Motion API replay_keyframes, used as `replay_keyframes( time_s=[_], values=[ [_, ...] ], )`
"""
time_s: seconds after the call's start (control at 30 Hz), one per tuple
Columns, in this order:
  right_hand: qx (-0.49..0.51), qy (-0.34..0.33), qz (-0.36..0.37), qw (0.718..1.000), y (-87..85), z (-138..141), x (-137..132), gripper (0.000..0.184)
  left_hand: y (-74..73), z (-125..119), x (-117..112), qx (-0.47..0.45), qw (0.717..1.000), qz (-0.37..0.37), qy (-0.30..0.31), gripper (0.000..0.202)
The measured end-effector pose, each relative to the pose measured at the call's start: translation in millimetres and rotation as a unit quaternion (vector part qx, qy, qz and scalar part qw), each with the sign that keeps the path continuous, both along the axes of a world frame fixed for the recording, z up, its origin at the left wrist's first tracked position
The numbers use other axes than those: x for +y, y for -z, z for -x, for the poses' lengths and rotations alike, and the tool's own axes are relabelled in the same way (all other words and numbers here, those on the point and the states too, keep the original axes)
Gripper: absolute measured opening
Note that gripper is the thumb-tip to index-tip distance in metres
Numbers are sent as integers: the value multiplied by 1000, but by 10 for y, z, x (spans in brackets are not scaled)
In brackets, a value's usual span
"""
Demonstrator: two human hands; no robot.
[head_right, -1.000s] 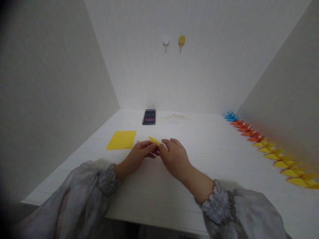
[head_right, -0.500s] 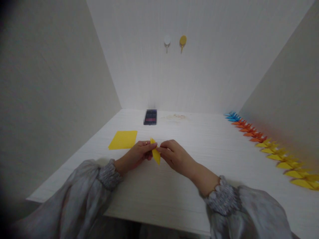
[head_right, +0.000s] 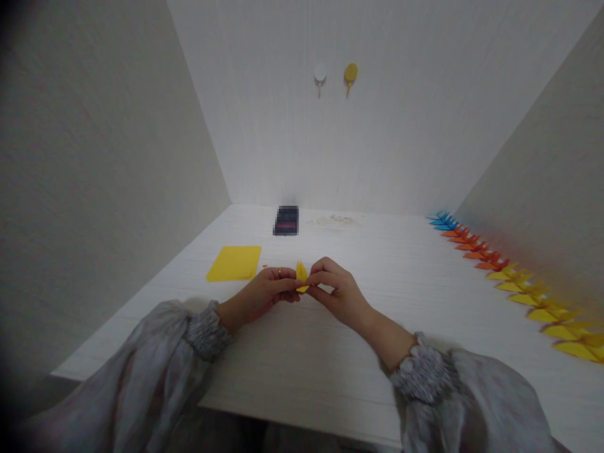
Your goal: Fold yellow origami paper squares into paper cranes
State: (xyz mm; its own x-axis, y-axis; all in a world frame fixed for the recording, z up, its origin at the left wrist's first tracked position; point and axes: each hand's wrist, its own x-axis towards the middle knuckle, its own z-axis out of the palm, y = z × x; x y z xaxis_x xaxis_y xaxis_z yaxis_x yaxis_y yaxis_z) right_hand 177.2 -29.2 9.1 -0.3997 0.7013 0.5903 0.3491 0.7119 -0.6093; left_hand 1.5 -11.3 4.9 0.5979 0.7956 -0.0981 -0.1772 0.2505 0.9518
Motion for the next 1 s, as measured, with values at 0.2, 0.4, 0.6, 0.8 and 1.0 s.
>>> replay_keyframes(
  time_s=[0.2, 0.4, 0.6, 0.8, 1.0],
  values=[
    [67, 13, 111, 992, 104, 34, 27, 3, 26, 13, 12, 11, 999, -37, 6, 16],
    [147, 24, 177, 973, 92, 129, -8, 9, 14, 12, 5, 2, 997, -73, -2, 18],
    [208, -1, 245, 947, 99, 186, -17, 16, -1, 6, -9, 50, 992, -114, -12, 23],
    [234, -3, 298, 925, 118, 187, -8, 21, 43, 11, 20, 67, 992, -103, -14, 24],
    [243, 12, 368, 897, 163, 156, 37, 18, 48, 7, 35, 60, 994, -90, -23, 22]
  ],
)
